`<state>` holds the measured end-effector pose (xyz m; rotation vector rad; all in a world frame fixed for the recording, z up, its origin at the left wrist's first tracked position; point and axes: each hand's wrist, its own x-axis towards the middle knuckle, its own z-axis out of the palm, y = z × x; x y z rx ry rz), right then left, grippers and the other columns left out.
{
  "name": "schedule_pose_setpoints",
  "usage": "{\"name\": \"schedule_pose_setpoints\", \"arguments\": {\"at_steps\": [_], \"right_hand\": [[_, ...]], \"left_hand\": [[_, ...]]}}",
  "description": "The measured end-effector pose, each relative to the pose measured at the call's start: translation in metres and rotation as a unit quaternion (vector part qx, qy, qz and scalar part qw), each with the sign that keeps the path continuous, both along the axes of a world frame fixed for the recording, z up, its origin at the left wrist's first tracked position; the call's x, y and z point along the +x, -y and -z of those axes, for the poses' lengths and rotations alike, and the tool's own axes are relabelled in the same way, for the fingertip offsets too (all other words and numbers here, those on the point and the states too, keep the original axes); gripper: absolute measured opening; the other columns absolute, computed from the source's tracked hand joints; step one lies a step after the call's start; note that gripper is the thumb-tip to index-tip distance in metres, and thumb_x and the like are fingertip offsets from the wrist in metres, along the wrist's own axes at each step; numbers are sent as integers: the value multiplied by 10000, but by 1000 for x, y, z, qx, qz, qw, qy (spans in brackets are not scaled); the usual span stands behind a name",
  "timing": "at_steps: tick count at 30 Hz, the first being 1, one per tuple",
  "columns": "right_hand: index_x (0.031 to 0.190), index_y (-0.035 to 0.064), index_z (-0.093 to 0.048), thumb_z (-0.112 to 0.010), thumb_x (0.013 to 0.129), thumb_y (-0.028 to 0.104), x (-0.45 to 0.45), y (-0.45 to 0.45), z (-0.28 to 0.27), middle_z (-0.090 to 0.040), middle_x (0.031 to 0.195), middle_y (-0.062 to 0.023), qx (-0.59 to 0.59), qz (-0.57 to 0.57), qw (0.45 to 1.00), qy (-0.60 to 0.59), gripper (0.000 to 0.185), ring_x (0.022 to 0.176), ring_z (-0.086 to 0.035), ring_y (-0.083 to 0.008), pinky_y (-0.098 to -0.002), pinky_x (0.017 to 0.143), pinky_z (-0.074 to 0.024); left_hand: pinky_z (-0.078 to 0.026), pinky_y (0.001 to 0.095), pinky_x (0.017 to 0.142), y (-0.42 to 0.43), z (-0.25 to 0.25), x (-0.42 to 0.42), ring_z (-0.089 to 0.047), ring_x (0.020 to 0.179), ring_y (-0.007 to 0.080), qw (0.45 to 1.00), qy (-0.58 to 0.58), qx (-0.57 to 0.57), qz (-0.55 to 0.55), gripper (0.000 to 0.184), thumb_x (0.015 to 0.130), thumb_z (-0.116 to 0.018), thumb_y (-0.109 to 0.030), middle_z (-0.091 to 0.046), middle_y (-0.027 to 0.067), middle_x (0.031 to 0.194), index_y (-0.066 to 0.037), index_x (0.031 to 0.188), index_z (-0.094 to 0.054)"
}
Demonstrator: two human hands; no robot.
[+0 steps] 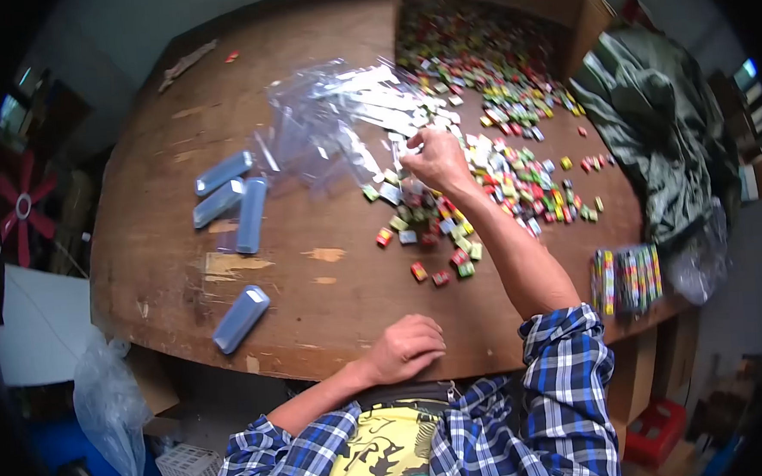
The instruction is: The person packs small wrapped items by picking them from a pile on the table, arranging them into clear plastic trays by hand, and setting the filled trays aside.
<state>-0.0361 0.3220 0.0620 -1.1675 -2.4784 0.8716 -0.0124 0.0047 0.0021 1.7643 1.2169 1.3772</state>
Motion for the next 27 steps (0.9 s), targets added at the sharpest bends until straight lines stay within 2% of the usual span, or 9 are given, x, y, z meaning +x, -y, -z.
{"name": "schedule_pose_setpoints", "arguments": {"at_steps": [4, 7, 8, 10, 14, 18, 23, 26, 27], "right_hand": [[1093, -38, -788, -871, 878, 203, 78, 35, -19, -796, 837, -93, -90, 40, 993, -69, 333, 736, -735, -132, -309, 672, -590], [1064, -37, -771, -837, 946, 149, 136, 70, 4, -770, 811, -45, -154, 70, 976, -139, 231, 688, -694, -92, -263, 596, -545], [1064, -37, -771, -837, 946, 149, 152, 85, 8, -770, 811, -45, -156, 83, 975, -135, 231, 688, -694, -92, -263, 596, -545], [1033, -17, -752, -818, 984, 121, 181, 117, 16, -746, 813, -21, -324, 118, 917, -199, 161, 639, -655, -70, -235, 546, -506], [1026, -8, -741, -803, 1006, 111, 214, 165, 23, -742, 818, -22, -373, 132, 905, -157, 135, 601, -628, -56, -224, 521, -484], [1008, -9, -736, -811, 1005, 132, 224, 174, 20, -740, 813, -21, -404, 142, 889, -160, 159, 598, -629, -56, -227, 520, -488], [1015, -11, -736, -812, 1004, 133, 222, 170, 19, -745, 808, -31, -407, 131, 893, -139, 163, 588, -626, -54, -233, 523, -494], [1003, -13, -737, -808, 1005, 127, 215, 172, 10, -751, 799, -41, -261, 133, 954, -59, 157, 570, -619, -58, -252, 525, -507], [1003, -13, -737, -808, 1005, 127, 217, 174, 14, -751, 799, -41, -263, 132, 954, -57, 157, 570, -619, -58, -252, 525, -507]], "left_hand": [[-596, 436, 947, 0, -2, 0, -733, 1072, 317, 1000, 3, -3, -20, 157, 855, -829, -25, -768, 129, 1038, -15, 1006, -786], [-596, 443, 952, 2, -8, 1, -731, 1072, 325, 999, 28, -24, -38, 181, 843, -845, -36, -767, 128, 1065, -16, 1013, -786], [-594, 446, 960, 2, -12, 1, -725, 1084, 331, 997, -14, -3, -76, 206, 833, -855, -45, -765, 124, 1085, -20, 1026, -786], [-589, 453, 978, 0, -21, 2, -715, 1108, 344, 983, -98, 37, -151, 256, 814, -876, -64, -761, 117, 1126, -26, 1051, -785], [-578, 465, 996, -13, -33, 6, -690, 1157, 359, 965, -192, 87, -154, 313, 789, -897, -98, -752, 107, 1165, -41, 1073, -778], [-573, 509, 988, -18, -24, 8, -648, 1210, 364, 970, -221, 87, -51, 301, 826, -855, -123, -711, 131, 1217, -28, 1091, -750], [-573, 499, 983, -15, -16, 9, -655, 1193, 360, 967, -237, 67, -64, 294, 812, -843, -137, -707, 126, 1206, -23, 1065, -744], [-573, 473, 979, -15, -14, 9, -678, 1185, 352, 962, -251, 49, -92, 285, 788, -876, -102, -738, 96, 1194, -53, 1045, -764], [-573, 473, 979, -15, -13, 10, -678, 1185, 352, 963, -250, 47, -93, 285, 788, -876, -102, -738, 96, 1194, -53, 1045, -764]]}}
